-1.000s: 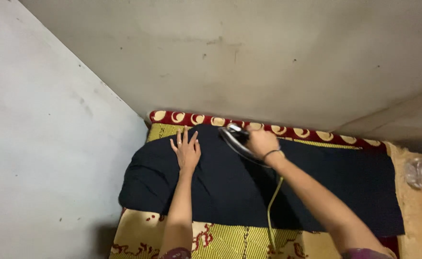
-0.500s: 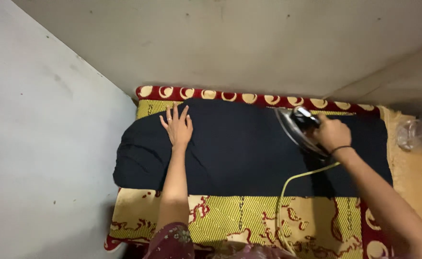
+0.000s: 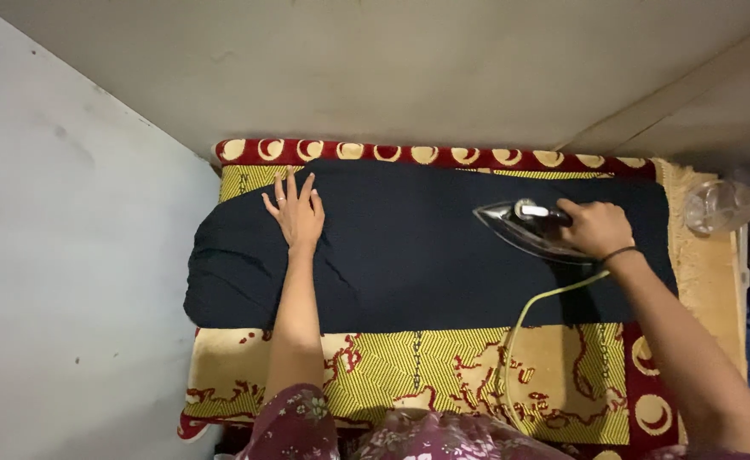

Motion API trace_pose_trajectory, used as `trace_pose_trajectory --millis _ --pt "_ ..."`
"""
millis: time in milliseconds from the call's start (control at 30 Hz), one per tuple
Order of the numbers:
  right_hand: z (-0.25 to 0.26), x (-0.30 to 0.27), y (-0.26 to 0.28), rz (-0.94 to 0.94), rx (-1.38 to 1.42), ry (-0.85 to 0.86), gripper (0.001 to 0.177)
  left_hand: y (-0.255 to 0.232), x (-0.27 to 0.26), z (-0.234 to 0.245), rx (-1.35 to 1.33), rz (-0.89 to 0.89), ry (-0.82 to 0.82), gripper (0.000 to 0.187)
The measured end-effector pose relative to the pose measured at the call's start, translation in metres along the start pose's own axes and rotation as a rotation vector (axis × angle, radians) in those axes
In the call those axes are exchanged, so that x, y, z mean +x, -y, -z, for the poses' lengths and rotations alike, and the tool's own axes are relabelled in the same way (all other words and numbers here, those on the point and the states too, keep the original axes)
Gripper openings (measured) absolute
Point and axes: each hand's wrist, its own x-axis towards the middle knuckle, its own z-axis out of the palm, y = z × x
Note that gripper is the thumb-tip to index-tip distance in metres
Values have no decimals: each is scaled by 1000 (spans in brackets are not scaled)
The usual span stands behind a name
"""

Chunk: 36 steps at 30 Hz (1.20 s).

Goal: The person lays a dark garment flat on a patterned surface, smooths it by hand, sprays it with water, and then irons it using a steam iron. The garment remains on the surface throughout the clip.

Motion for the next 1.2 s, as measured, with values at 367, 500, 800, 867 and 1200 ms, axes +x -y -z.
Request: trace_pose_trajectory --millis 367,500,800,867,1200 --pt "24 35 41 -74 76 34 51 32 4 -31 -310 -27 -213 25" --pt "38 43 52 -40 198 37 53 46 21 3 -642 53 -92 23" --pt "50 69 101 19 98 136 53 30 -66 51 -105 62 -86 32" --pt "68 77 128 12 164 147 48 30 -75 48 9 122 25 50" --pt "121 137 283 96 311 155 39 27 -79 44 117 124 89 67"
